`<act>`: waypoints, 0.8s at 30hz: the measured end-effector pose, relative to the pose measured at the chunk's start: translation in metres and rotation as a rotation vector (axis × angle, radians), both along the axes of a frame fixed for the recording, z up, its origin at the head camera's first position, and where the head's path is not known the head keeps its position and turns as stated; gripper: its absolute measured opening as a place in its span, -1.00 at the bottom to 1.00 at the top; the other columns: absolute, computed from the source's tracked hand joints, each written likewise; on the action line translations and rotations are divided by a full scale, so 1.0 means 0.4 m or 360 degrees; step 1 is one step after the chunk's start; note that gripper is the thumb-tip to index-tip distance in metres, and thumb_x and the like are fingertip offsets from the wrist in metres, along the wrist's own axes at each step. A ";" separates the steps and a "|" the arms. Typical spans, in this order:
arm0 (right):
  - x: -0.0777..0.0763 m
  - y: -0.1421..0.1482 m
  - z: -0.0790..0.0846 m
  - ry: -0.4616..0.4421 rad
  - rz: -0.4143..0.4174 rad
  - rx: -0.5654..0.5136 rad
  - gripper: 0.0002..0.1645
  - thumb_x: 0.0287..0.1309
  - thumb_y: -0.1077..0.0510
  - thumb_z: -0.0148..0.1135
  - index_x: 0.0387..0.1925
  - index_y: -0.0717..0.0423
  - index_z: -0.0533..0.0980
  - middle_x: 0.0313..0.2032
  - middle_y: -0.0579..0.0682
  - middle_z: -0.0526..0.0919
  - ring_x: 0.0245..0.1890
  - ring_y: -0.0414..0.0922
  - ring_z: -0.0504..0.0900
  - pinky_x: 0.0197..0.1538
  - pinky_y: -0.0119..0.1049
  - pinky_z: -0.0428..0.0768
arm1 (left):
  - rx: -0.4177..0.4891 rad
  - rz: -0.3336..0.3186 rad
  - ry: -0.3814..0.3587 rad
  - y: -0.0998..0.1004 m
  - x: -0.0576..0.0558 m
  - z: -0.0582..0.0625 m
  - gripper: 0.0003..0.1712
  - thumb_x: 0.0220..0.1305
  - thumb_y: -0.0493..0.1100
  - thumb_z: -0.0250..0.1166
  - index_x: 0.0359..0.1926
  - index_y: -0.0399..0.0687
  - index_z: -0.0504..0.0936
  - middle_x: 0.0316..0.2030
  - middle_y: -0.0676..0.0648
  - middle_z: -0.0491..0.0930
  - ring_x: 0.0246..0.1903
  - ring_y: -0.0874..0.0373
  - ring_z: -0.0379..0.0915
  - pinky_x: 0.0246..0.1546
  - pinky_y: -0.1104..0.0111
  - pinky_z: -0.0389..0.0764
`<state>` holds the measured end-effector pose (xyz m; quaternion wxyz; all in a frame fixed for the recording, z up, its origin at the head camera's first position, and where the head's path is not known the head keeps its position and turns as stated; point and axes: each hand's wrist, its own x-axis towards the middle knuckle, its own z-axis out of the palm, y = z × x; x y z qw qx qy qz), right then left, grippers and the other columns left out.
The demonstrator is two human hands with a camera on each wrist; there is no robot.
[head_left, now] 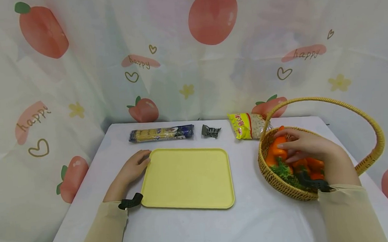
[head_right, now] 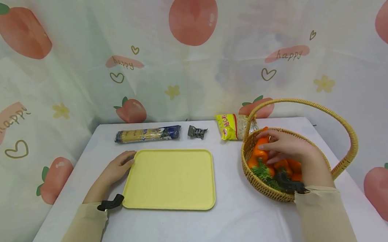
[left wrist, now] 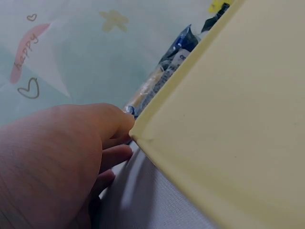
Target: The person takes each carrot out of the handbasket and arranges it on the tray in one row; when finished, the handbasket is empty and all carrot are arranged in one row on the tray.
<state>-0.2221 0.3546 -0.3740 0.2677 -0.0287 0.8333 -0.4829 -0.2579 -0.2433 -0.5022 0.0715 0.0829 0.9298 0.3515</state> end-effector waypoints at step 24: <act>0.023 0.000 0.037 0.0144 0.0000 -0.0056 0.08 0.41 0.04 0.13 0.56 -0.14 -0.43 0.44 0.56 -0.21 -0.02 -0.02 0.60 -0.17 -0.03 0.73 | 0.0051 0.0004 0.0068 -0.001 0.002 -0.005 -0.54 0.48 -0.04 0.11 0.34 0.08 0.47 0.43 -0.22 0.29 0.51 -0.25 -0.06 0.48 -0.18 0.01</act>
